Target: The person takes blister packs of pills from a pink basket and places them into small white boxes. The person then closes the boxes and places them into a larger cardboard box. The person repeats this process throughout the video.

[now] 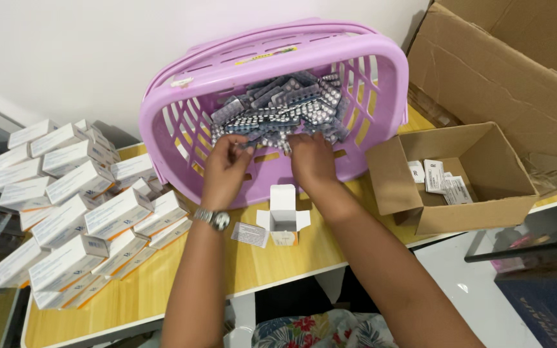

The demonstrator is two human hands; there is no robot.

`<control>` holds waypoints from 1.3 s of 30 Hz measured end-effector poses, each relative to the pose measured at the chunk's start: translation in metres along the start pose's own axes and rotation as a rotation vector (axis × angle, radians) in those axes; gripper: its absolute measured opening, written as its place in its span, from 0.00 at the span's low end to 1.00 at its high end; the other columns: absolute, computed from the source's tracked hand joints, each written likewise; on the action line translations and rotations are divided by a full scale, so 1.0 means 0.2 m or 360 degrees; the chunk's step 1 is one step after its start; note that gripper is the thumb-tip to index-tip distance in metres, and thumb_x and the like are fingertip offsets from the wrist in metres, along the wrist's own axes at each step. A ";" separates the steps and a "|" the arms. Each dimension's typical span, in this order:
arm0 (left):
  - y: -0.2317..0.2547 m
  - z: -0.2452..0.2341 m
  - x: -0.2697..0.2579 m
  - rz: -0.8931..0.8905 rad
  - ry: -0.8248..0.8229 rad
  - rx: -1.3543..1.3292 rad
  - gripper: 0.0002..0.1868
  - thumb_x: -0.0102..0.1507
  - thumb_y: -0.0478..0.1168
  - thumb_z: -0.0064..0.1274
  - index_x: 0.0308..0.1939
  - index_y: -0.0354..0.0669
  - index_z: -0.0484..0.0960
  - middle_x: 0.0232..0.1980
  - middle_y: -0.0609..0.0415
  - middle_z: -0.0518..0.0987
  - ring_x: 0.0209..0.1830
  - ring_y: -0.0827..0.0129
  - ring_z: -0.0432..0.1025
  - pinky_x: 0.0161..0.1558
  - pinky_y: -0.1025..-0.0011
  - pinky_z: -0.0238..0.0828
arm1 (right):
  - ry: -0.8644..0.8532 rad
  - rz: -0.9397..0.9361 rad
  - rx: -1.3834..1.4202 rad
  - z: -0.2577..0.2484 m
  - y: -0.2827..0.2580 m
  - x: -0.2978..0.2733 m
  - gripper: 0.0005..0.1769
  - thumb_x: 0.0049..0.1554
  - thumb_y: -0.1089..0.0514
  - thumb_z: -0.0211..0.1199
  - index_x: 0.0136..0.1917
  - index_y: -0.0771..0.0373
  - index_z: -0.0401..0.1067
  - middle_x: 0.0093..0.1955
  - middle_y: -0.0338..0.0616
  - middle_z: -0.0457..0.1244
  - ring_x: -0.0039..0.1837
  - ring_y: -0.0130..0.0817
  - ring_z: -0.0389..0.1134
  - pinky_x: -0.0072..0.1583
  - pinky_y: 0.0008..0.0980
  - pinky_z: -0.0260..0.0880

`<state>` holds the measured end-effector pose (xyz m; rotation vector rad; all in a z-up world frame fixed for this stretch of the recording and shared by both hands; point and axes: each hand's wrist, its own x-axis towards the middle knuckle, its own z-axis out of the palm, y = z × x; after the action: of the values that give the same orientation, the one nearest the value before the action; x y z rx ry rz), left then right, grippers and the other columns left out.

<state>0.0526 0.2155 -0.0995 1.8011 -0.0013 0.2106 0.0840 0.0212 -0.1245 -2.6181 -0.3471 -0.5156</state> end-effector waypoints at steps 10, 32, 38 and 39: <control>-0.37 0.16 0.23 0.0263 -0.0105 -0.0140 0.25 0.61 0.32 0.62 0.62 0.37 0.75 0.52 0.50 0.81 0.46 0.72 0.78 0.46 0.74 0.79 | 0.0298 0.0037 0.0933 0.02 0.00 0.18 0.13 0.54 0.61 0.68 0.53 0.63 0.79 0.44 0.52 0.72 0.43 0.42 0.74 0.46 0.39 0.72; -0.36 0.20 0.19 0.0125 0.0158 -0.0744 0.14 0.68 0.34 0.53 0.57 0.34 0.81 0.45 0.55 0.85 0.38 0.79 0.77 0.41 0.78 0.77 | -0.0344 -0.0075 0.2138 0.35 0.05 0.26 0.18 0.60 0.67 0.62 0.63 0.70 0.71 0.53 0.44 0.72 0.54 0.26 0.73 0.56 0.28 0.75; -0.37 0.15 0.17 0.0002 0.0093 -0.0829 0.11 0.71 0.36 0.50 0.52 0.33 0.82 0.42 0.56 0.85 0.35 0.78 0.77 0.37 0.78 0.76 | 0.0125 0.0006 0.0896 0.12 0.03 0.20 0.12 0.57 0.63 0.64 0.55 0.63 0.79 0.51 0.50 0.72 0.50 0.40 0.76 0.52 0.35 0.75; -0.37 0.14 0.17 0.0009 0.0075 -0.0841 0.11 0.70 0.36 0.49 0.53 0.35 0.82 0.42 0.56 0.85 0.35 0.79 0.77 0.37 0.79 0.76 | -0.0019 0.0046 0.0726 0.07 0.03 0.19 0.15 0.53 0.58 0.69 0.54 0.63 0.79 0.51 0.51 0.71 0.51 0.44 0.74 0.53 0.39 0.74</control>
<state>0.0981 0.2094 -0.1728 1.2695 -0.0263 0.2317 0.1237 0.0278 -0.1233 -2.1817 -0.3799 -0.3601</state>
